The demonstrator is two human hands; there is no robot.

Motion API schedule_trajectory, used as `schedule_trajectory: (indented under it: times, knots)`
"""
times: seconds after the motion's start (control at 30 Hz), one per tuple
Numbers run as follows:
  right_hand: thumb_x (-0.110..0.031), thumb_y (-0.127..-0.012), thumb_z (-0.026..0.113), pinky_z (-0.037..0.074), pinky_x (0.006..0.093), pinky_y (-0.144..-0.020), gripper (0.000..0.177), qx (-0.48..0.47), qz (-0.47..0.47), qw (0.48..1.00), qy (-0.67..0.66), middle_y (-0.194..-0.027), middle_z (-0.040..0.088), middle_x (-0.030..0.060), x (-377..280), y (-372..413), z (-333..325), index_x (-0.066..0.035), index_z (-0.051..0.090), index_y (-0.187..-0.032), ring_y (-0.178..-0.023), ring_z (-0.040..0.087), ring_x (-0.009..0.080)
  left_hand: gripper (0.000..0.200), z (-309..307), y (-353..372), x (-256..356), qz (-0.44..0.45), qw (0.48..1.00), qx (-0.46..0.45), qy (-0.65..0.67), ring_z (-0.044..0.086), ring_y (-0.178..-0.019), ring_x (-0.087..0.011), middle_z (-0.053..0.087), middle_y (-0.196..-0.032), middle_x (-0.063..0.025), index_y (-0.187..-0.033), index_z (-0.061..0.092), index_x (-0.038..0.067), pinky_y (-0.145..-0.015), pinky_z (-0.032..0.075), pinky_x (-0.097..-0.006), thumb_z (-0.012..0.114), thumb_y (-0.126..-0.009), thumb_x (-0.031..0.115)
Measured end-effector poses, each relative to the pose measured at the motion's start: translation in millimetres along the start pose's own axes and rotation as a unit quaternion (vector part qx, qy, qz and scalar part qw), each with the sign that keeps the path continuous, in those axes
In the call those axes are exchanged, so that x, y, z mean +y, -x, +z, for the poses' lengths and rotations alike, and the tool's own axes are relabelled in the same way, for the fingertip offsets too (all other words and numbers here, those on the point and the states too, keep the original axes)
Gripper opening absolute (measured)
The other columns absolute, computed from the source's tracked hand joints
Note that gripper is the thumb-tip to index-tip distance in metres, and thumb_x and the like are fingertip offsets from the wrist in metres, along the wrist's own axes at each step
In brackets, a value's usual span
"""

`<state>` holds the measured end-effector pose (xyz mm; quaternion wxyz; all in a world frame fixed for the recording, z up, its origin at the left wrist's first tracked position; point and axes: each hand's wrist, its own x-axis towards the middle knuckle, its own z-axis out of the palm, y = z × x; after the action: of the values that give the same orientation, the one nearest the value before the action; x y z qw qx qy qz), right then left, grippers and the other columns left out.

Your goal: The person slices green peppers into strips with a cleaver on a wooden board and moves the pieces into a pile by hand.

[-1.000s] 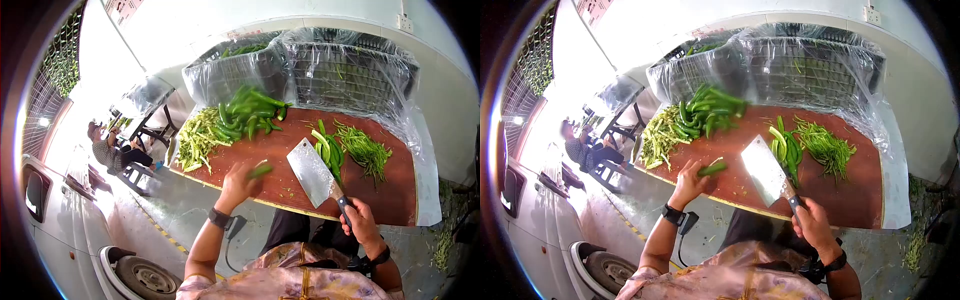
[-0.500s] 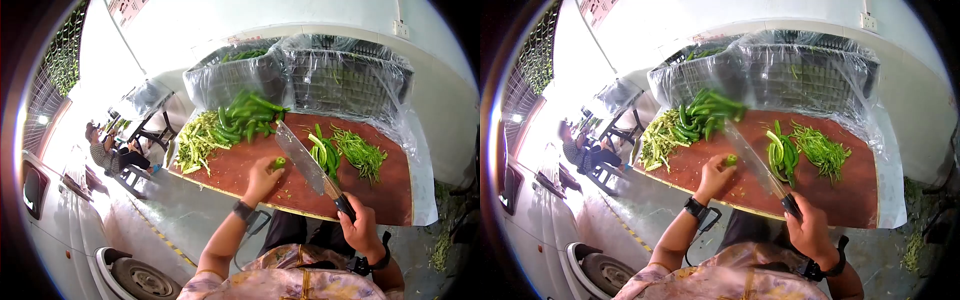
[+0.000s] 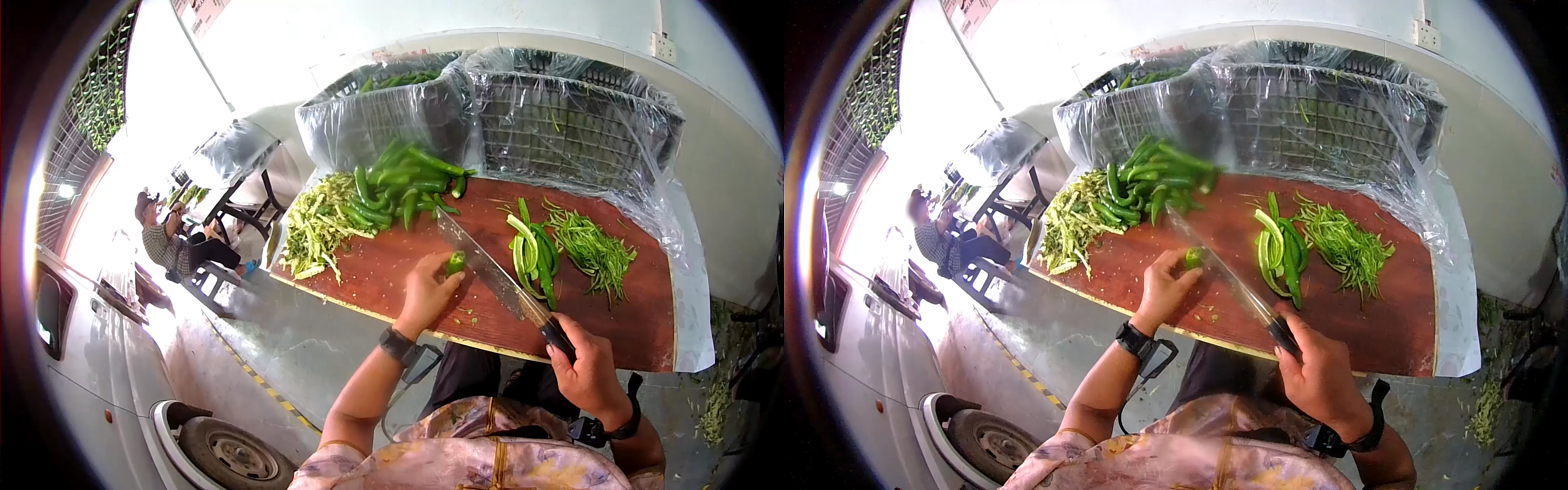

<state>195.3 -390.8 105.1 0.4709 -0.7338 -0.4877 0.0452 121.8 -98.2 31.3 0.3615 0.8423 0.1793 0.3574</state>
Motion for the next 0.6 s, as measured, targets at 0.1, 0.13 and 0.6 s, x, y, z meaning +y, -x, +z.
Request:
schedule_trajectory:
  times: [0.1, 0.13, 0.6]
  knots:
    - [-0.002, -0.086, 0.064, 0.054, 0.0404, -0.073, 0.043, 0.004, -0.006, 1.000, 0.014, -0.095, 0.067, 0.0256, 1.4, 0.1, 0.0, 0.003, 0.055, -0.127, -0.089, 0.067, 0.0415, 0.035, -0.2, 0.6, -0.1, 0.000, 1.000, -0.001, -0.001, 0.062, -0.077, -0.0238, 0.066, -0.095, -0.0127, -0.109, 0.068, 0.002, -0.070, 0.050, -0.0334, 0.077, -0.077, 0.011]
    - [-0.002, -0.086, 0.063, 0.054, 0.0409, -0.073, 0.042, -0.002, 0.000, 1.000, 0.014, -0.094, 0.066, 0.0257, -0.1, 0.2, -1.7, 0.003, 0.055, -0.127, -0.088, 0.067, 0.0417, 0.034, -0.7, 0.7, 0.3, -0.002, 1.000, -0.002, -0.001, 0.062, -0.077, -0.0238, 0.066, -0.094, -0.0126, -0.109, 0.068, 0.002, -0.070, 0.050, -0.0333, 0.077, -0.077, 0.011]
    - [-0.003, -0.086, 0.063, 0.053, 0.0442, -0.069, 0.037, -0.021, 0.003, 1.000, -0.002, -0.091, 0.065, 0.0264, -6.4, -29.1, 16.3, 0.004, 0.055, -0.121, -0.085, 0.065, 0.0439, 0.029, -0.4, 4.5, -6.0, -0.008, 1.000, 0.010, 0.005, 0.063, -0.074, -0.0164, 0.069, -0.091, -0.0097, -0.106, 0.070, 0.003, -0.069, 0.051, -0.0291, 0.075, -0.078, 0.009]
